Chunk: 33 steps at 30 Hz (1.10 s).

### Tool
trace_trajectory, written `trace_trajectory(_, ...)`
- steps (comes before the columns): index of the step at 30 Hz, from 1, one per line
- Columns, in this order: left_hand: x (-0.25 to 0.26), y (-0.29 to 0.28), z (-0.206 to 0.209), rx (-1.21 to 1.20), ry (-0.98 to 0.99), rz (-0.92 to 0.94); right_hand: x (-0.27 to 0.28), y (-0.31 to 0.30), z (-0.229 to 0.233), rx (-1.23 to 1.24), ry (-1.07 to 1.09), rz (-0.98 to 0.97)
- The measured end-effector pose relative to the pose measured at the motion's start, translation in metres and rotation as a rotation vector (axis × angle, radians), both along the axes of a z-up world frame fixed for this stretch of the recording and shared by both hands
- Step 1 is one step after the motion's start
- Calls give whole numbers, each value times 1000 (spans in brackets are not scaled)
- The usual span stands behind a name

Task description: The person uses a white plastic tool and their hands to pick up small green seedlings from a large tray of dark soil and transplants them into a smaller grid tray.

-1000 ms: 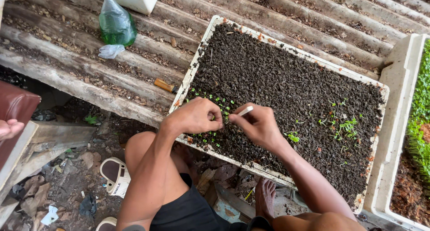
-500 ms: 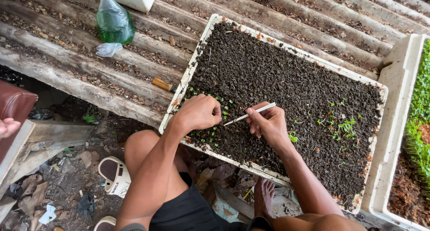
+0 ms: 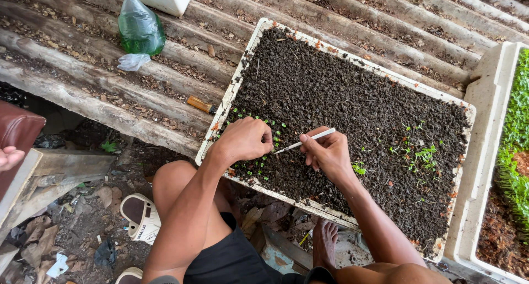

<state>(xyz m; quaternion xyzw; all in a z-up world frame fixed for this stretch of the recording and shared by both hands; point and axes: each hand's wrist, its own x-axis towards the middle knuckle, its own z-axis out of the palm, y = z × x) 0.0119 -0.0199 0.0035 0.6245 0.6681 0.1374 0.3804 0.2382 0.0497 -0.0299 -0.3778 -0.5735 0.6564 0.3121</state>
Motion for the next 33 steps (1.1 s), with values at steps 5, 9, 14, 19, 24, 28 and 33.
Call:
trace_trajectory(5, 0, -4, 8, -8, -1, 11, -4, 3, -4, 21, -55, 1)
trace_trajectory(9, 1, -6, 14, -6, -14, 23, -9, 4, -13, 173, -215, 36)
trace_trajectory(14, 1, -5, 12, 20, -39, 19, -15, -3, -29, 438, -316, 50)
trace_trajectory(19, 4, -7, 17, 35, -48, 11, -11, -7, -28, 534, -297, 26)
trace_trajectory(24, 31, -7, 5, 210, -8, -30, 22, -9, 18, 457, -125, -288)
trace_trajectory(28, 86, 9, -64, 405, 27, -114, 75, 3, 33, 445, -80, -458)
trace_trajectory(33, 153, 13, -99, 571, 172, -231, 123, 12, 32, 370, 35, -653)
